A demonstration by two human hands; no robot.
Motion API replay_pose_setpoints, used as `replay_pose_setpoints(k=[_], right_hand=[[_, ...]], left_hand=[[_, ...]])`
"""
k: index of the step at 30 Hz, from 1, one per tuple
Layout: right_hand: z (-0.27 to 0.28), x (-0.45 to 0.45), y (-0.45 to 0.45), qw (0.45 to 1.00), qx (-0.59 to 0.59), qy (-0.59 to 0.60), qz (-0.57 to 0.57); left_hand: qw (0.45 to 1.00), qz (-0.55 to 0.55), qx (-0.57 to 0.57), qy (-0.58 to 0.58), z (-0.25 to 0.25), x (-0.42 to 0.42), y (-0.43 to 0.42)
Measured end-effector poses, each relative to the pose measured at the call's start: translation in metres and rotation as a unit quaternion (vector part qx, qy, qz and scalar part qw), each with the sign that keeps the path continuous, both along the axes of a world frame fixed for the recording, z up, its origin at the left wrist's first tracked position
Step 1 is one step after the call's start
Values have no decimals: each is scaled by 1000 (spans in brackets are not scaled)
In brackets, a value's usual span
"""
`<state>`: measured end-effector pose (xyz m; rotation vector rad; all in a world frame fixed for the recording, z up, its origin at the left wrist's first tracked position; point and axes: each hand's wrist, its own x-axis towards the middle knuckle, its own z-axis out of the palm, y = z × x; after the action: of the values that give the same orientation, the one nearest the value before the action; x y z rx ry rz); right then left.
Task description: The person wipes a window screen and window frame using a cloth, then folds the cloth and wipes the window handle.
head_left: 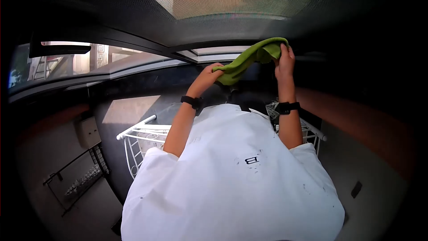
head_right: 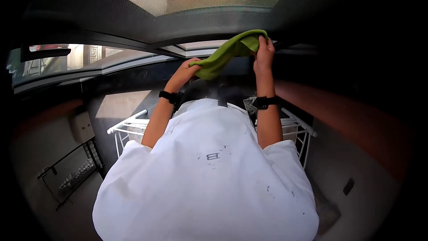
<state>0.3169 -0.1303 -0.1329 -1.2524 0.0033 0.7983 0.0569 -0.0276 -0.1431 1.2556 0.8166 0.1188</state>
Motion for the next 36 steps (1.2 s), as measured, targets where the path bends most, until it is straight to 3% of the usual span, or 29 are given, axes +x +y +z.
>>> replay_pose_setpoints(k=[6,8,11,12,16,19,24,28,30,32,34,36], right_hand=[[-15,-20,31,997,6,-52,-50],[-19,-35,37,996,4,-88,9],[-27,-53,51,984,-8,-142,108],[-28,-59,55,977,7,-147,157],[-24,-68,57,972,11,-156,173],[-20,-44,40,987,27,-141,74],[-21,-6,10,989,31,-79,-117],[-17,-5,16,990,9,-102,-102],[-16,-16,25,992,-17,-96,-77],[-23,-29,30,997,14,-74,-16],[-31,-40,38,997,32,-71,28],[-34,-48,44,989,46,-41,138]], left_hand=[[995,-25,93,20,18,-29,9],[990,17,125,61,25,-51,10],[977,-13,155,149,-1,-87,18],[978,-32,149,146,-6,-89,23],[974,7,191,125,-18,-102,26],[974,58,195,94,-10,-77,28],[979,-1,200,28,-4,-26,13],[982,-11,186,43,0,-16,1],[981,2,181,66,-11,-32,0],[985,100,129,48,-18,-54,-4],[982,130,131,34,-16,-75,-11],[970,216,113,19,-13,-96,-23]])
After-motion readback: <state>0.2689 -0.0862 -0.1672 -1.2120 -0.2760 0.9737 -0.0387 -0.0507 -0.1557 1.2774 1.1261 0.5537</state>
